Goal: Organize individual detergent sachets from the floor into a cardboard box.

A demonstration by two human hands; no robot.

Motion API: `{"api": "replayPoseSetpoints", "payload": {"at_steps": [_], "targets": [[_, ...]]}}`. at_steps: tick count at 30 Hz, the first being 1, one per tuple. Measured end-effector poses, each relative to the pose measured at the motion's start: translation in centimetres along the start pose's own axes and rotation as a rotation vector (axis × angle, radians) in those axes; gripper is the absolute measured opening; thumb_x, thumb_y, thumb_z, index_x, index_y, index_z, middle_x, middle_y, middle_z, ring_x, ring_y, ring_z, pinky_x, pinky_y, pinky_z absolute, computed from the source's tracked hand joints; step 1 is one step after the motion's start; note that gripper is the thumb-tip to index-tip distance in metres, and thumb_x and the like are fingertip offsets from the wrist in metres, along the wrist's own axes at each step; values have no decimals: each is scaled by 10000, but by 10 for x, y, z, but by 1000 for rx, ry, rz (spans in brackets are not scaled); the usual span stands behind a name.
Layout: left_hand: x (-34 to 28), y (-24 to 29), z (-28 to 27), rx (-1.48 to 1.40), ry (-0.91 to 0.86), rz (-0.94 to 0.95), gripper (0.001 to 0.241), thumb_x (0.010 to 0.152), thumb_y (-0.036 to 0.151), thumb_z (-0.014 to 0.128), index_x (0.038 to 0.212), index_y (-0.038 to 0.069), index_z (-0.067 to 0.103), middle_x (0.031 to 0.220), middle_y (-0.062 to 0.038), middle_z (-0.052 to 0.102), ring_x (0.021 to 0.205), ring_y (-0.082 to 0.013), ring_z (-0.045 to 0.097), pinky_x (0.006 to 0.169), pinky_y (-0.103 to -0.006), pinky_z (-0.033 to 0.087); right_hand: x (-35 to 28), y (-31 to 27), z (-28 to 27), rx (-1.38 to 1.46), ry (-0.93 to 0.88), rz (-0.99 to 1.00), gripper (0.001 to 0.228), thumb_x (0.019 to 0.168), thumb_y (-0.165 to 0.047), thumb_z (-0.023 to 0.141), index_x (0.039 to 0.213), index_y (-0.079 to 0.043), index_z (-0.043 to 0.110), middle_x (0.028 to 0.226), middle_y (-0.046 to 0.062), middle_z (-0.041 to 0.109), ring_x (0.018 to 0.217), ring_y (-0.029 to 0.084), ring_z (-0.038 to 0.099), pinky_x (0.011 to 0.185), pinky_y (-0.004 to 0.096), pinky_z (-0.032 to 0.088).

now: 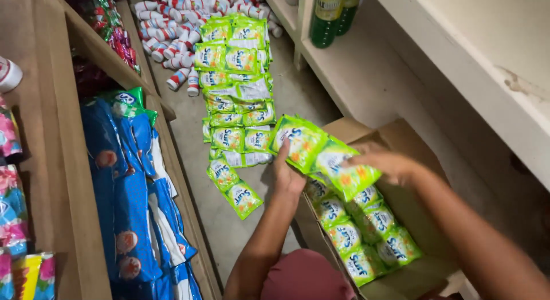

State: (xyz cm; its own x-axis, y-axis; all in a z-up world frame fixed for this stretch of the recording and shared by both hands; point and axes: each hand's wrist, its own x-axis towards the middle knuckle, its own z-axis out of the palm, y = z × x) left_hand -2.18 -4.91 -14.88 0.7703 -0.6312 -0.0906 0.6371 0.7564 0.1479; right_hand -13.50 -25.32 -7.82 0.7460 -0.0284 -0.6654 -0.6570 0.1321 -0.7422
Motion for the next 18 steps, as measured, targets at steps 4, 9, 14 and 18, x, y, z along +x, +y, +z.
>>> {"api": "replayPoseSetpoints", "payload": {"at_steps": [4,9,14,18], "targets": [[-21,7,30,323,-236,46,722,810,38,804,1456,78,483,1351,-98,620,1273,-282,606,1136,-479,469,-45,22,21,164,-35,-131,640,770,-244,785,1338,-4,613,1141,109,780,939,168,762,840,352,613],[-31,-13,61,492,-197,44,599,794,-70,769,1345,12,550,1215,-139,689,1086,-264,707,969,-413,592,-75,48,19,-117,-51,-216,689,719,-186,861,1347,-40,619,1127,88,771,956,153,728,864,343,592],[-17,-43,82,670,-173,73,384,854,-59,781,1214,-42,648,1089,-127,731,938,-224,721,845,-365,609,-57,99,2,124,-88,-188,695,696,-198,877,1311,4,625,1107,117,769,964,205,736,892,397,595],[-34,-53,127,890,-273,149,337,875,-44,797,1183,-28,664,1090,-98,735,953,-173,707,853,-328,600,-62,110,-7,72,-128,-261,772,672,-202,903,1354,25,621,1207,153,746,1068,250,715,981,418,570]]}}
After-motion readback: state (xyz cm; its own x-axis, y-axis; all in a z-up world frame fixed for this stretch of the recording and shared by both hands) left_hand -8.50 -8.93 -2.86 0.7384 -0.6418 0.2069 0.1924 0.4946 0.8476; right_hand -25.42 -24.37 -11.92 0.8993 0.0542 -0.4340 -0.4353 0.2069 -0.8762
